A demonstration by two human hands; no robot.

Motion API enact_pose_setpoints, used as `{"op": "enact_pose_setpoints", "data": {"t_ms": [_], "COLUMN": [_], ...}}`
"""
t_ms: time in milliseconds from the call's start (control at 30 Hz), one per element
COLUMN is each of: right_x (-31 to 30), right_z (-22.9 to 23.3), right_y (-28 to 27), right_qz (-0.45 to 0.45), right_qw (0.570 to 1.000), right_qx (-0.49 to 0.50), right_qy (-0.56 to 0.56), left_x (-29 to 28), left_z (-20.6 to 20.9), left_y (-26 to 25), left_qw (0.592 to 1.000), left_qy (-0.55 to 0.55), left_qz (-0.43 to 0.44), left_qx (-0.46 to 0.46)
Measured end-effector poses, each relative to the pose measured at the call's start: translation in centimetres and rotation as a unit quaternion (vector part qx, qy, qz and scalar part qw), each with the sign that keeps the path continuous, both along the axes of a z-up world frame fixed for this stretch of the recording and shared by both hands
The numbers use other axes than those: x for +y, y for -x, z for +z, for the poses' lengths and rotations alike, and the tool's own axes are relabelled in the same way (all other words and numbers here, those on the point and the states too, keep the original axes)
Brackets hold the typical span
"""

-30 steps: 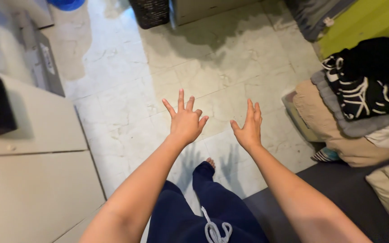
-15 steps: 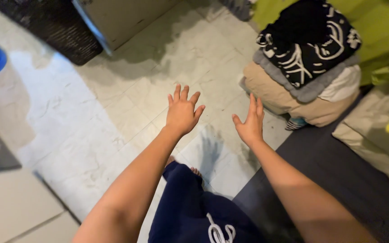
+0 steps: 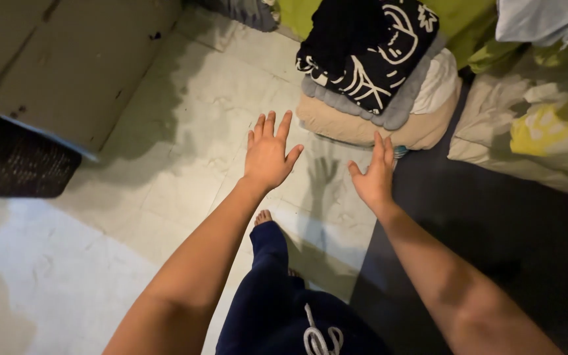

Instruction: The recorder uses a handheld vacuum on a floor and bed, organizes various nursery/baby items on a shelf, and folds clothing.

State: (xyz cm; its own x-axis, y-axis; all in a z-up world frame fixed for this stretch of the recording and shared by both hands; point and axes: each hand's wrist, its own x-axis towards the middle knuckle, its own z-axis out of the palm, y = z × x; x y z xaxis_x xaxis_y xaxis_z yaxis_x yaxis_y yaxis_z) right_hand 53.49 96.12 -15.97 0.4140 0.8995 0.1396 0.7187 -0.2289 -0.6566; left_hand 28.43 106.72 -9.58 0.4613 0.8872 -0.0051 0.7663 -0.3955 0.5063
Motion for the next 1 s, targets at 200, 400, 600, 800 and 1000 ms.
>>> {"op": "enact_pose_setpoints", "data": {"t_ms": [200,400,600,800,1000], "right_x": [4.8,9.9,16.4,25.1,32.5], "right_z": [-0.1,-4.4,-8.0,-8.8,-17.8], "right_y": [-0.3,-2.5,-5.3,-7.8,-12.4], "right_qz": [-0.055,-0.054,-0.018,-0.024,-0.011], "right_qw": [0.997,0.996,1.000,0.990,0.991], "right_qx": [-0.044,-0.058,0.000,0.114,0.081], "right_qy": [-0.008,-0.032,-0.007,0.085,0.107], "left_x": [6.0,11.8,18.0,24.6,30.4], "left_z": [-0.9,-2.0,-4.3,-9.9,-12.1], "left_y": [-2.6,-5.2,-8.9,-13.2,-18.3], "left_qw": [0.999,0.993,0.978,0.977,0.961], "left_qy": [0.024,0.052,0.088,0.092,0.079], "left_qz": [-0.045,-0.077,-0.111,-0.130,-0.182], "left_qx": [0.010,0.069,0.153,0.144,0.192]}}
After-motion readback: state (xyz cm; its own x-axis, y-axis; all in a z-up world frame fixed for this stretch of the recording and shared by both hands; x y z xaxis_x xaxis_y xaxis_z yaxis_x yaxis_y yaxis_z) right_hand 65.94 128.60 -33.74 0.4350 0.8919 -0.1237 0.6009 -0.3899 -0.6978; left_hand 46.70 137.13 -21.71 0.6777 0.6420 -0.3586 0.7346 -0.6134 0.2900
